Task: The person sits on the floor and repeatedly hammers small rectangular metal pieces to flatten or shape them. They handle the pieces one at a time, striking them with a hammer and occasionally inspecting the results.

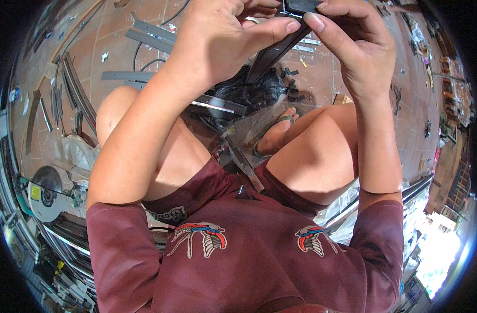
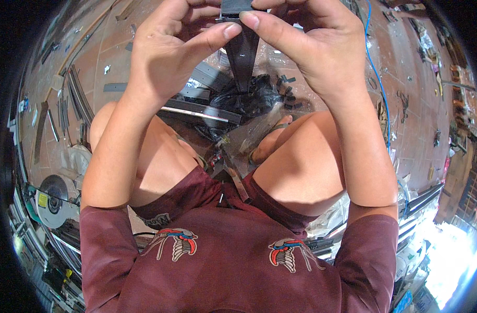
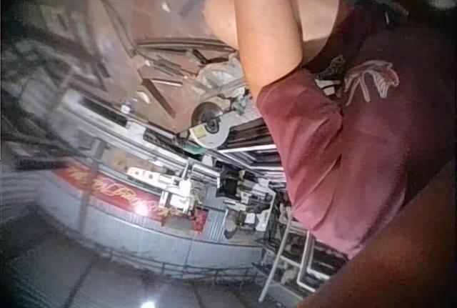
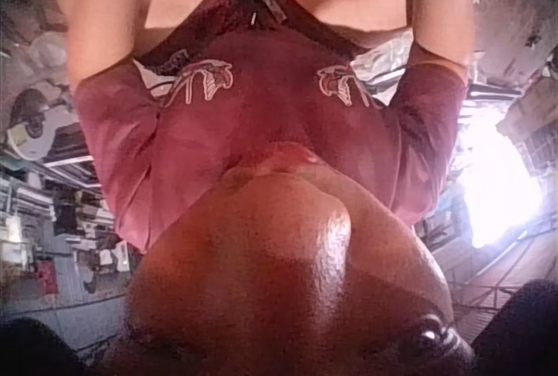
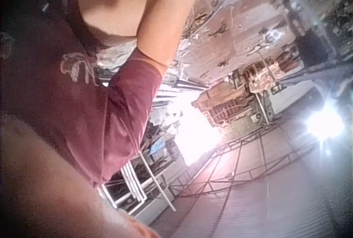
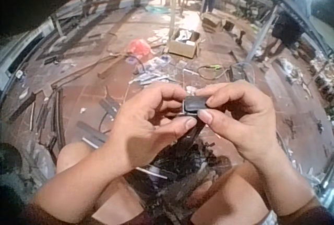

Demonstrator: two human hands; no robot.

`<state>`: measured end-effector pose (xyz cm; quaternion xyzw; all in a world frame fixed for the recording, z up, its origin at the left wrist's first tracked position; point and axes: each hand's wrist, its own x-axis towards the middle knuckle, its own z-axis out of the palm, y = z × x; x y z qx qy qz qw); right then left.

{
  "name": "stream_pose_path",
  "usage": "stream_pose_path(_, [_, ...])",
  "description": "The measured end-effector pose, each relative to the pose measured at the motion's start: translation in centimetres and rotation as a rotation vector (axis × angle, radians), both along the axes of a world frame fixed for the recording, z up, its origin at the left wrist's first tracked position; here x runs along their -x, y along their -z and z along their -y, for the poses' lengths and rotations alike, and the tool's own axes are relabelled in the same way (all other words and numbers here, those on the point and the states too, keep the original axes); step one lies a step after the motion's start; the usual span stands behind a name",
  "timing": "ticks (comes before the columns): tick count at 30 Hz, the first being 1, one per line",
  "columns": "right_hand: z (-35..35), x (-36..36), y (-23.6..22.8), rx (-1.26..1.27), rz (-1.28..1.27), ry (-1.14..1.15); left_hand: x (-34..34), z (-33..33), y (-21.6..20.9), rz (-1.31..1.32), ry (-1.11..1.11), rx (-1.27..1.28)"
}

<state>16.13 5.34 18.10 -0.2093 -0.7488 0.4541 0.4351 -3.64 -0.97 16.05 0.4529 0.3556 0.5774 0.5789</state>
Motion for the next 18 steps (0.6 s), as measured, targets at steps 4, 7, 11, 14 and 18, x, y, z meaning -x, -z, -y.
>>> stream_pose_path(4, [0.3,0.1,-0.6,0.069,0.013,0.003,-0.2,0.1,-0.2,0.052,0.005,0.010])
stream_pose_path(7, [0.7,0.4,-0.1,0.118,-0.081,-0.010,0.0,-0.2,0.6,0.014,0.012,-0.051])
stream_pose_path(11, [0.6,0.0,-0.4,0.065,0.020,0.033,-0.4,-0.2,0.4,-0.047,-0.008,-0.121])
stream_pose_path(14, [0.2,-0.4,-0.7,-0.041,0.104,0.047,-0.4,0.2,-0.2,-0.044,-0.010,-0.081])
stream_pose_path(18, [-0.2,-0.7,-0.9,-0.013,0.093,0.006,0.1,-0.2,0.8,-0.052,0.005,-0.050])
